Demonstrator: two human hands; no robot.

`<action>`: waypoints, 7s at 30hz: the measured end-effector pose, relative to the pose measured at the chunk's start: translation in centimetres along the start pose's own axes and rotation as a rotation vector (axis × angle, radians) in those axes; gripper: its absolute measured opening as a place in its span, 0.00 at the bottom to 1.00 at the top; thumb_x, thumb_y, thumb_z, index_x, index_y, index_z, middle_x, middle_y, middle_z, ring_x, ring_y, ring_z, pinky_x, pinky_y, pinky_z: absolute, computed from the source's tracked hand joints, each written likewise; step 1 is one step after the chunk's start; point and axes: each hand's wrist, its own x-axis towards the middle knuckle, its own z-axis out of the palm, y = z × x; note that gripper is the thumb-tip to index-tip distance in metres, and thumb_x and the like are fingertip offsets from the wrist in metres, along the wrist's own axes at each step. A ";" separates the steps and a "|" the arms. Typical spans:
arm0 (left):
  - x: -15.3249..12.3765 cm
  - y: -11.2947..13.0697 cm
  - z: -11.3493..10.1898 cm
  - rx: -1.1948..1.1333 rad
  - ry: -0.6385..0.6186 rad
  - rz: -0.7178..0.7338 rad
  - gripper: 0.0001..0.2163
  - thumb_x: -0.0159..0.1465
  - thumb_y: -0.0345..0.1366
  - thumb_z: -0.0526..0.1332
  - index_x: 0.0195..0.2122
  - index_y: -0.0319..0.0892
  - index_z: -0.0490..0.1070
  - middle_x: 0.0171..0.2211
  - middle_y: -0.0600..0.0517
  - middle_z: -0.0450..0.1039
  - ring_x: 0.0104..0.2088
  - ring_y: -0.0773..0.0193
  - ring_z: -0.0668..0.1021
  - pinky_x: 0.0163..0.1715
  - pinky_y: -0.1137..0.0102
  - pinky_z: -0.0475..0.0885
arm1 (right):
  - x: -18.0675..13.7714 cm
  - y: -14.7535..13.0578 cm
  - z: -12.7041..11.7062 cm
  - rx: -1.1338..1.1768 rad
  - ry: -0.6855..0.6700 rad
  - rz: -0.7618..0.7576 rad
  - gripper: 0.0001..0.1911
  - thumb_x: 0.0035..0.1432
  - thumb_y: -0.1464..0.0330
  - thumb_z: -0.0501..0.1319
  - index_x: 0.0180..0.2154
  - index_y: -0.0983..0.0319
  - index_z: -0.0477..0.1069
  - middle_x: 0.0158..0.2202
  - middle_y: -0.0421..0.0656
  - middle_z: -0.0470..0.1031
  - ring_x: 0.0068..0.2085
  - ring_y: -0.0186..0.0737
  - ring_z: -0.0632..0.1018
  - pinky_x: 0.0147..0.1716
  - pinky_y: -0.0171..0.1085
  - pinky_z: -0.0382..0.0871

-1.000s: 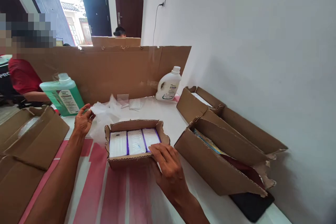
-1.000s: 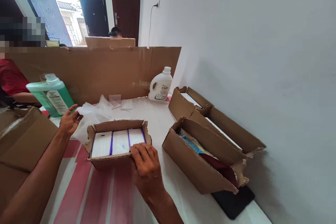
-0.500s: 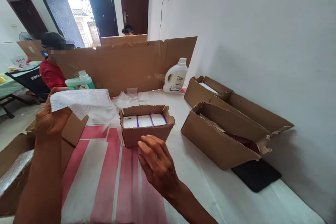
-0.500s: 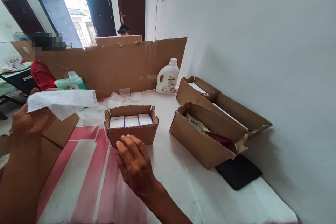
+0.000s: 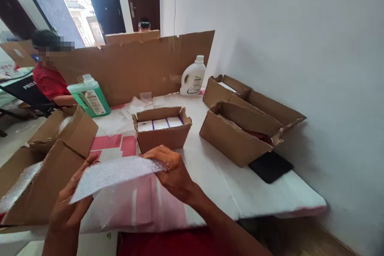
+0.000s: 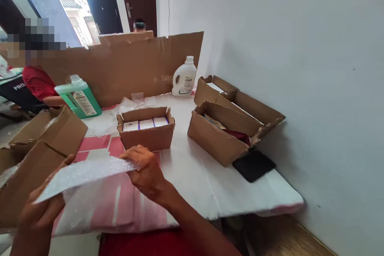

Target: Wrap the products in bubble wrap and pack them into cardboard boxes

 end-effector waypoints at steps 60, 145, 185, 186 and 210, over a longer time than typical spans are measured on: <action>-4.2 -13.7 2.4 1.468 -1.006 1.125 0.37 0.62 0.32 0.58 0.72 0.45 0.50 0.69 0.44 0.60 0.68 0.49 0.65 0.63 0.59 0.61 | -22.0 8.1 -9.9 -0.683 -0.616 0.062 0.38 0.64 0.63 0.59 0.71 0.66 0.52 0.73 0.50 0.52 0.74 0.52 0.49 0.70 0.55 0.51; -4.0 -15.9 7.0 1.295 -0.831 1.124 0.15 0.66 0.37 0.56 0.54 0.44 0.69 0.56 0.41 0.73 0.54 0.53 0.77 0.50 0.61 0.74 | -15.9 9.8 -5.2 -0.953 -0.263 -0.110 0.12 0.71 0.75 0.53 0.38 0.62 0.74 0.34 0.44 0.76 0.38 0.42 0.74 0.37 0.40 0.66; -5.1 -17.3 10.1 0.897 -0.693 0.602 0.12 0.67 0.46 0.58 0.33 0.46 0.75 0.28 0.53 0.77 0.27 0.63 0.80 0.28 0.71 0.75 | -19.5 6.9 -3.7 -0.274 0.344 0.561 0.11 0.62 0.71 0.61 0.47 0.58 0.74 0.35 0.40 0.81 0.36 0.38 0.82 0.38 0.34 0.76; -5.3 -17.4 10.5 0.908 -0.658 0.595 0.13 0.68 0.47 0.58 0.33 0.45 0.75 0.26 0.53 0.76 0.26 0.63 0.79 0.27 0.71 0.75 | -19.2 7.1 -3.6 -0.281 0.382 0.574 0.11 0.62 0.70 0.62 0.47 0.58 0.73 0.34 0.40 0.80 0.35 0.39 0.81 0.36 0.34 0.76; -7.4 -20.9 12.1 1.267 -0.821 1.254 0.26 0.68 0.33 0.57 0.67 0.44 0.60 0.69 0.45 0.59 0.71 0.52 0.59 0.64 0.57 0.61 | -17.1 6.0 -4.1 -0.628 0.202 0.332 0.17 0.67 0.70 0.57 0.56 0.62 0.71 0.58 0.51 0.74 0.61 0.53 0.73 0.61 0.53 0.69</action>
